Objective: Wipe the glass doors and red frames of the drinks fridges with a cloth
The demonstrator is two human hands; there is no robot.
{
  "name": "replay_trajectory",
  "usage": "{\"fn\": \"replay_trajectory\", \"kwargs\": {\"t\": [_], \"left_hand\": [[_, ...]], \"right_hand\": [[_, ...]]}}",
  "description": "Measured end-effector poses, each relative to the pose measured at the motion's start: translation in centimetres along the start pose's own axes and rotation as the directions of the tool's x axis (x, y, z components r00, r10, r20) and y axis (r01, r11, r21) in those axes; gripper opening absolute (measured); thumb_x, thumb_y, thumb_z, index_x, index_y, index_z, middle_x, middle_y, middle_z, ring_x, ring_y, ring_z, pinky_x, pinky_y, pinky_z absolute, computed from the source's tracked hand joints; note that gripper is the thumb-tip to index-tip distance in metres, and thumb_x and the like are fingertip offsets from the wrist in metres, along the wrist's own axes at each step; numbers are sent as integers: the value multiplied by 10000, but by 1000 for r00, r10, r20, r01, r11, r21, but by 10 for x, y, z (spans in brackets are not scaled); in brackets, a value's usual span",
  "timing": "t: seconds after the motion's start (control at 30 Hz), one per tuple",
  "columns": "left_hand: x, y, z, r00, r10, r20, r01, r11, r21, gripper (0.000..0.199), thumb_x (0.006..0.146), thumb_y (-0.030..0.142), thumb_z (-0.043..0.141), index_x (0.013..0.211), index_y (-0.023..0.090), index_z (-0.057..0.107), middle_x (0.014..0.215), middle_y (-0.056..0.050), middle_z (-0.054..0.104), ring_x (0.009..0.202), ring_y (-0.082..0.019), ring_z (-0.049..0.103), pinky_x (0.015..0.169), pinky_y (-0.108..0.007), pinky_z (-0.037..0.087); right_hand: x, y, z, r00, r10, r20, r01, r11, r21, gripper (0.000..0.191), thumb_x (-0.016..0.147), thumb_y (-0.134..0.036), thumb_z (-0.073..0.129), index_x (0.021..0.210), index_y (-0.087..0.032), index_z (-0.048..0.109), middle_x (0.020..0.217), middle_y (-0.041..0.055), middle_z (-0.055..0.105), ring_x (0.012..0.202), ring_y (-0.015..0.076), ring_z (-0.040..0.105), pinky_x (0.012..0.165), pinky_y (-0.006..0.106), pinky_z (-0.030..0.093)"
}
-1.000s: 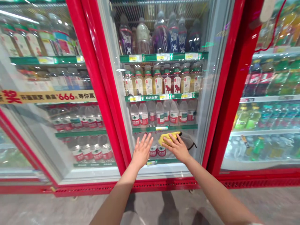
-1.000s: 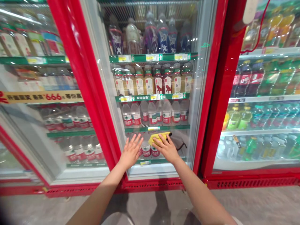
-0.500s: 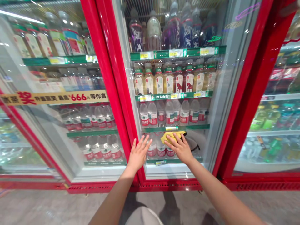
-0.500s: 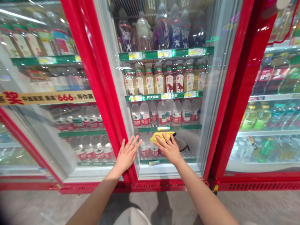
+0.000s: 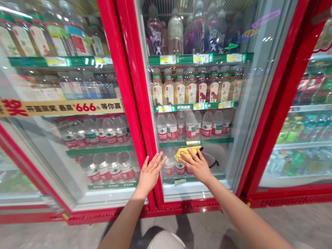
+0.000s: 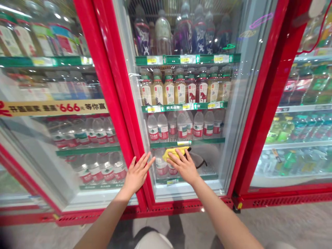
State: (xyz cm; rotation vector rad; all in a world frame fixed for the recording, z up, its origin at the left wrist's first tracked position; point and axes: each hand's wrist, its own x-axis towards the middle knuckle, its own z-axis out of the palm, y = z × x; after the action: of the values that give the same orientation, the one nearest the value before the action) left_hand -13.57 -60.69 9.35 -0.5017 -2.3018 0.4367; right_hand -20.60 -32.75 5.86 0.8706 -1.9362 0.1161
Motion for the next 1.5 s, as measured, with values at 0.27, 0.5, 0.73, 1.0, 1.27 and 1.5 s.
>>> {"fn": "replay_trajectory", "kwargs": {"t": [0.27,0.5,0.73,1.0,1.27,1.5], "left_hand": [[-3,-8,13,998,20,-60,-22,1000,-22,821,921,137,491,1631,299,114,1654,-30,309,1551,-184,269,1313,-444,28],[-14,-18,12,995,-60,-85,60,998,-6,836,982,345,514,1637,149,33,1661,-124,283,1584,-221,131,1314,-452,13],[-16,-15,10,981,-123,-151,124,992,-7,917,965,355,556,1626,117,-33,1665,-165,264,1566,-274,222,1306,-484,124],[-17,-6,19,955,-181,-235,176,983,-44,880,976,329,547,1632,135,-6,1632,-156,353,1527,-260,335,1289,-448,210],[-19,-8,21,950,-167,-265,171,985,-7,839,991,325,520,1635,126,21,1606,-148,411,1520,-237,351,1293,-428,201],[-24,-5,23,960,-168,-226,175,984,13,763,989,337,550,1624,115,190,1607,-157,410,1540,-235,306,1274,-427,274]], "right_hand": [[60,-7,-11,957,250,-148,-261,964,-53,601,947,-184,564,1509,-382,478,1624,5,423,1590,330,80,1249,650,96],[73,-31,-10,993,-114,-9,114,992,-52,510,987,-253,564,1475,-388,505,1599,-79,453,1569,253,202,1291,564,-30],[111,-53,-4,993,37,-114,-41,999,-33,574,964,-236,593,1512,-349,467,1625,-14,421,1581,316,137,1265,647,2],[131,-39,-15,977,-184,-103,176,981,-82,481,1003,-272,543,1475,-349,507,1612,-43,438,1535,296,291,1281,609,2],[137,-43,-11,968,-202,-152,199,979,-35,463,971,-270,602,1429,-316,559,1586,-3,481,1527,310,304,1267,615,122],[132,-24,-24,912,-287,-292,284,957,-54,443,984,-237,599,1407,-366,575,1482,-52,597,1495,232,364,1235,470,273]]}}
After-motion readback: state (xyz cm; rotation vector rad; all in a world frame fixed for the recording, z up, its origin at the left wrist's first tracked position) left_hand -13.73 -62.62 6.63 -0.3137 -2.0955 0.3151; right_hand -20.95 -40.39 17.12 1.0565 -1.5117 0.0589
